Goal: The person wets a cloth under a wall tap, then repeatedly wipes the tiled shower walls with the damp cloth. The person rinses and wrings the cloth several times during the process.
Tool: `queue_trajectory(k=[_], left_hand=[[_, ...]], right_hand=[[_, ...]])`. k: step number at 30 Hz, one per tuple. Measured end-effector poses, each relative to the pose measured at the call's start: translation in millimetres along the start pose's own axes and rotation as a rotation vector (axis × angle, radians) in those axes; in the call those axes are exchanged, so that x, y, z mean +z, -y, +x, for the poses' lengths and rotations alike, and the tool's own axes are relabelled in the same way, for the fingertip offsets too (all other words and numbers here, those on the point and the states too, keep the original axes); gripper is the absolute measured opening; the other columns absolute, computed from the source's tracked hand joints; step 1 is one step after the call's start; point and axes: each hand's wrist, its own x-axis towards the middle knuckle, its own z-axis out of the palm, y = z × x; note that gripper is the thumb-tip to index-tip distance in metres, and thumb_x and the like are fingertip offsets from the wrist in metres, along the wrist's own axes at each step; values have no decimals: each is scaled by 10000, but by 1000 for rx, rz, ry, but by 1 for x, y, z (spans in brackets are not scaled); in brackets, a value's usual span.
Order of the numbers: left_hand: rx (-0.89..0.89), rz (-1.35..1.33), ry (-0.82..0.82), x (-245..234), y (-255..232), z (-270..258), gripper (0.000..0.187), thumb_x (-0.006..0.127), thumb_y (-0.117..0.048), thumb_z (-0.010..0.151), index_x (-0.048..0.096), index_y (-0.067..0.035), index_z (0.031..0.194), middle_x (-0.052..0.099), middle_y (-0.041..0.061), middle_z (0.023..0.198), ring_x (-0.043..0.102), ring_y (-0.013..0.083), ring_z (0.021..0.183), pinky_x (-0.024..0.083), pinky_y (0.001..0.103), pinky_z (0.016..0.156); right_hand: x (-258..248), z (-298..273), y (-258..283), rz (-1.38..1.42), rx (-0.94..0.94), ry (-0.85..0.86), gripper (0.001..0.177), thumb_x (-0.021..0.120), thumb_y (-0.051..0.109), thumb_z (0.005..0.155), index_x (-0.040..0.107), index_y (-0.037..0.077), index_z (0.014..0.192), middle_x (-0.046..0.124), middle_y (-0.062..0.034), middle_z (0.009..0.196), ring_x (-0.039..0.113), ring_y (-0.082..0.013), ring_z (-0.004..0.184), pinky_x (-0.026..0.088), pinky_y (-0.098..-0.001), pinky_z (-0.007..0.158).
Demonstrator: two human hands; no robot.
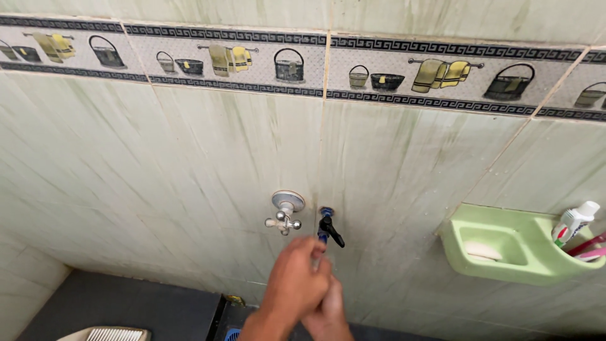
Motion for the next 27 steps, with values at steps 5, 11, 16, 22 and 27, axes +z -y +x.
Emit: queue_trajectory(k=[5, 11, 16, 22, 27], left_hand=[[201, 239, 181, -11, -42, 19, 209, 687, -183, 891, 661, 9, 968, 685, 188, 1021, 657, 402, 959, 517, 485, 833], [99, 158, 159, 16, -30, 30, 185, 656, -171, 902, 730, -19, 977, 738, 211, 1012, 703, 382, 989, 551, 446, 882], [183, -4, 150, 6, -11, 12, 196, 662, -161, 877, 769, -60, 1006, 761, 172, 1022, 715, 375, 972, 551, 430, 847], [-84, -82, 373, 1, 27, -31, 554, 717, -474, 889, 611, -118, 1300, 623, 160, 1329, 629, 308, 1258, 482, 388, 1063], [725, 220, 21, 31, 48, -44, 605, 749, -458, 863, 681, -81, 1331, 599, 233, 1405, 538, 486, 1301, 299, 609, 1035]], right_hand=[[63, -19, 6, 17, -60, 19, 712, 454, 685, 897, 611, 82, 1240, 697, -125, 1203, 662, -302, 1106, 530, -500, 946], [4, 8, 14, -62, -131, -166, 509, 518, 493, 984, 593, 109, 1310, 661, -107, 1281, 642, -289, 1180, 529, -506, 1021], [-23, -11, 29, -106, -72, -248, 502, 430, 435, 923, 631, 13, 1103, 718, -190, 1146, 684, -342, 1092, 546, -547, 957], [45, -72, 64, -142, -26, -32, 396, 490, 321, 917, 704, 15, 1050, 738, -170, 1006, 695, -353, 938, 533, -499, 903], [140, -114, 86, -145, 18, -316, 538, 451, 503, 918, 661, 45, 1107, 723, -167, 1051, 674, -366, 970, 517, -525, 932]])
